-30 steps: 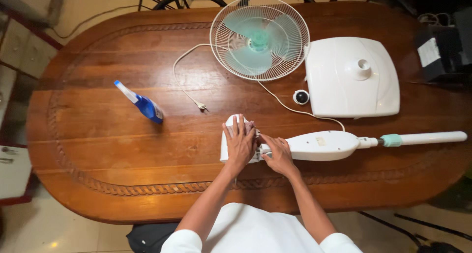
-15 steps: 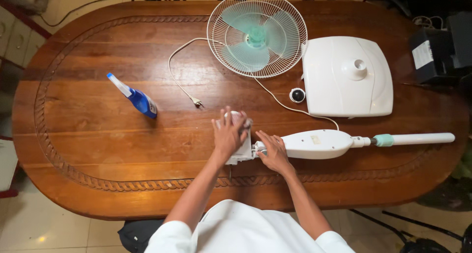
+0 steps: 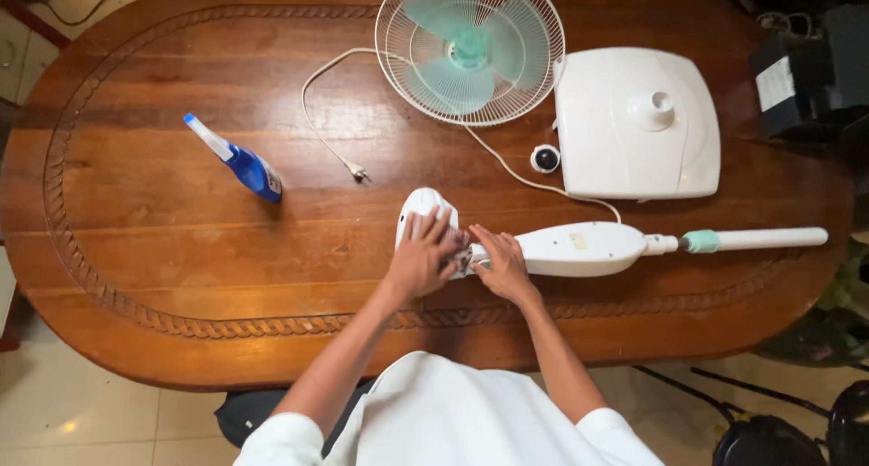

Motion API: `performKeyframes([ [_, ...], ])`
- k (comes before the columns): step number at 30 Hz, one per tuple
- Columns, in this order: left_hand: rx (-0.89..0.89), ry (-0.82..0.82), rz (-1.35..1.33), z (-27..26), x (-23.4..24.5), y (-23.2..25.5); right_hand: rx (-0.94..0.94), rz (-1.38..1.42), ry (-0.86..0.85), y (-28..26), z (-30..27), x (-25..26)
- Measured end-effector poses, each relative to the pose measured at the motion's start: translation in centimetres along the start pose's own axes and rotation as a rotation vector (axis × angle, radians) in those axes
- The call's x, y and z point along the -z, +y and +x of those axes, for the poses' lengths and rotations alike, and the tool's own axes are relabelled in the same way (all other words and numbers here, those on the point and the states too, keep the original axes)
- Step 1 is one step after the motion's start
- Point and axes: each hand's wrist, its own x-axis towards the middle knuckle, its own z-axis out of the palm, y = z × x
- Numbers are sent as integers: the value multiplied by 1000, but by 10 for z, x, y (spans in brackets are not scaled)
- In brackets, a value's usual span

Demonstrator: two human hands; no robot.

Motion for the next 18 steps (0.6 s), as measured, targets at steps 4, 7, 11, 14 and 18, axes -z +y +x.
performKeyframes([
  [4, 262, 88, -130, 33, 3, -24, 21, 19, 19, 2, -2, 3],
  [7, 514, 112, -181, 41, -5, -13, -5, 21, 5, 0, -2, 2],
  [11, 416, 167, -129, 22, -4, 4, -28, 32, 0, -2, -2, 1],
  [14, 183, 73, -112, -3, 6, 6, -40, 64, -17, -1, 1, 2],
  [18, 33, -3, -190, -26, 19, -6, -83, 32, -49, 0, -2, 0],
])
